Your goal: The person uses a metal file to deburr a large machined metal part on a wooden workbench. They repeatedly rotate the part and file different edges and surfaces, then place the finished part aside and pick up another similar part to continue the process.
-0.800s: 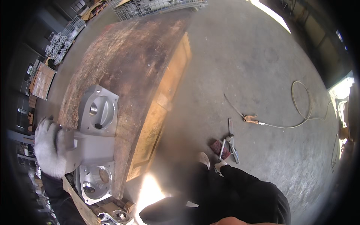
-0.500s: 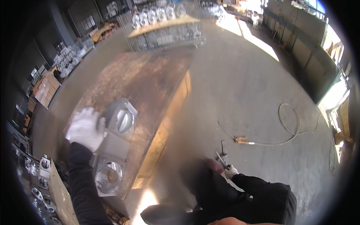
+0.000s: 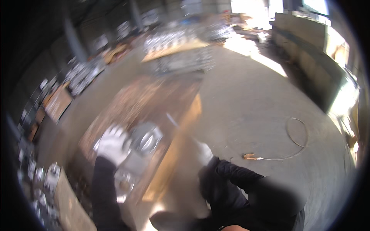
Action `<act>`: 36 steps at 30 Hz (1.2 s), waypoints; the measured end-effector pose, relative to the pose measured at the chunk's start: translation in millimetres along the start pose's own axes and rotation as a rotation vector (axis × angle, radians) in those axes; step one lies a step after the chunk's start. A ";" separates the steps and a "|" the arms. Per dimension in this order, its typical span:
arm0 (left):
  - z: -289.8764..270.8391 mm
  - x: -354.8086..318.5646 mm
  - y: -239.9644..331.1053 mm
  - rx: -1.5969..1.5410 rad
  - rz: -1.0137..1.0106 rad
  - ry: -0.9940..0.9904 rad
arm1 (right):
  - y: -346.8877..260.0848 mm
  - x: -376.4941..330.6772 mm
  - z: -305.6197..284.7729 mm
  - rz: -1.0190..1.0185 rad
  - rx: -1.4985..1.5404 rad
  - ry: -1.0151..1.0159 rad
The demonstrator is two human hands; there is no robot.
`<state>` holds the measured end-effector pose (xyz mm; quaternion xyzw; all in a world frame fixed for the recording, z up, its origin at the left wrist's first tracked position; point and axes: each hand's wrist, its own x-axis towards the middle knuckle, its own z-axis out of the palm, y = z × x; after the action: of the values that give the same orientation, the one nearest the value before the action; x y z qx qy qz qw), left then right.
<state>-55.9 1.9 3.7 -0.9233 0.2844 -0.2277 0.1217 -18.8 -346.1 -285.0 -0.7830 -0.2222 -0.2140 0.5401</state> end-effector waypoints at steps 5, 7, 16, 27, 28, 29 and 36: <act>-7.0 -20.5 -20.1 0.192 -0.434 0.271 | -56.5 43.1 98.9 -0.100 0.038 -0.170; -6.7 -23.7 -27.6 0.088 -0.790 0.203 | -75.3 30.1 109.6 -0.116 -0.013 -0.187; 14.2 -16.6 -25.2 -0.135 -1.142 0.200 | -112.4 40.3 141.3 -0.067 -0.200 -0.317; 15.8 18.2 1.9 0.170 -0.031 -0.123 | -123.3 63.9 139.0 -0.159 -0.256 -0.220; 18.0 17.7 1.3 0.175 -0.065 -0.180 | -124.1 62.9 140.0 -0.210 -0.228 -0.164; 19.2 15.5 -0.2 0.179 -0.099 -0.236 | -125.6 67.3 143.4 -0.243 -0.213 -0.087; 18.3 9.4 -7.5 0.175 0.043 -0.095 | -133.7 44.5 127.8 -0.172 -0.261 -0.268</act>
<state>-36.6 4.2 -6.2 -0.9126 0.2771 -0.2050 0.2201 -48.1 -178.1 -200.6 -0.8460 -0.3284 -0.1800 0.3796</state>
